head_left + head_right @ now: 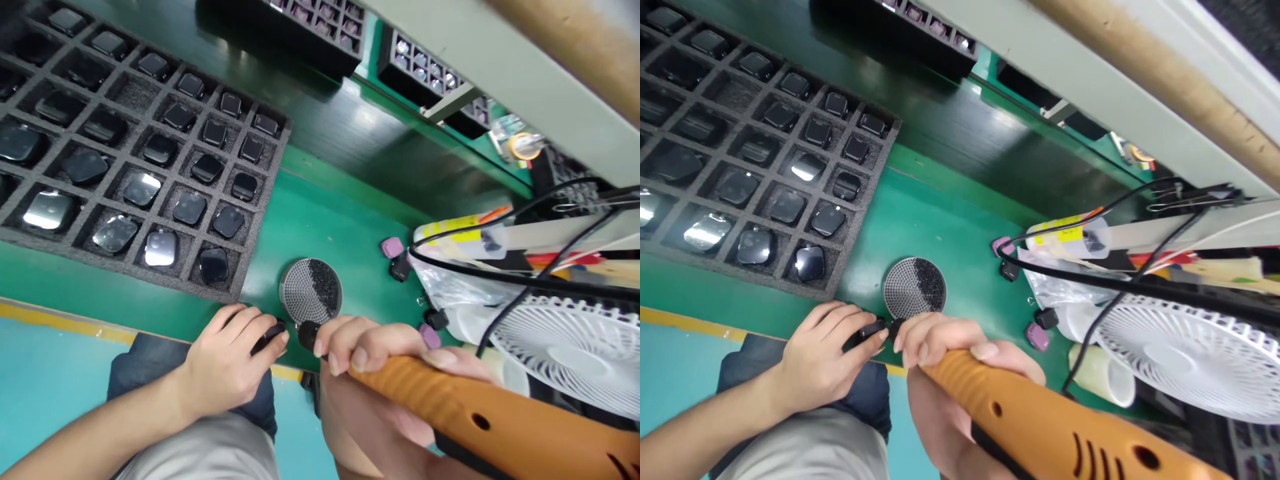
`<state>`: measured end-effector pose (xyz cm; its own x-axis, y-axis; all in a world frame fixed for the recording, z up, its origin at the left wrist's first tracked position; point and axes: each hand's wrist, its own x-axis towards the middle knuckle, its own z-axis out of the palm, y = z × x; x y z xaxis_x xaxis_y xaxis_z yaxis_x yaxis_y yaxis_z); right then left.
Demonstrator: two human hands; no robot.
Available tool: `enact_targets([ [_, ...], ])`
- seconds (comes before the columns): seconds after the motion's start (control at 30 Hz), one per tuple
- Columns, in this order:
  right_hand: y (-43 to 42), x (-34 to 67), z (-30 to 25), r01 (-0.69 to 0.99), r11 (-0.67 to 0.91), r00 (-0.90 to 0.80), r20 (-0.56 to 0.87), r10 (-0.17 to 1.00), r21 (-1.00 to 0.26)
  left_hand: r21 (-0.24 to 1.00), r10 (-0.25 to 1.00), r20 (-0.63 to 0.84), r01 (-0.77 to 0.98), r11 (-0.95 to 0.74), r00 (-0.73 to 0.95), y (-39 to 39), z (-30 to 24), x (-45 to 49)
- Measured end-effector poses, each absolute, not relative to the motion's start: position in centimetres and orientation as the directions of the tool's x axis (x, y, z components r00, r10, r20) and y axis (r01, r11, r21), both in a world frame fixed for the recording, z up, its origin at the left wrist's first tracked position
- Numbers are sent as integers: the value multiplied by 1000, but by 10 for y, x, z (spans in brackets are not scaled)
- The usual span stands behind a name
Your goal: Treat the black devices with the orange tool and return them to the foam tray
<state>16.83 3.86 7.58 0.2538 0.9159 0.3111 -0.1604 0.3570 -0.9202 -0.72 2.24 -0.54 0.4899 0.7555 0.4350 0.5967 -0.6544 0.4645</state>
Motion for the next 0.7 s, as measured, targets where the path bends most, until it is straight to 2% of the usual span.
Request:
enact_targets([
  [0.5, 39, 164, 67, -189, 346, 218, 304, 927, -919, 473, 758, 422, 592, -652, 498, 21, -6, -9],
  [0.7, 39, 167, 68, -157, 321, 143, 301, 943, -934, 477, 764, 440, 598, -645, 473, 22, -6, -7],
])
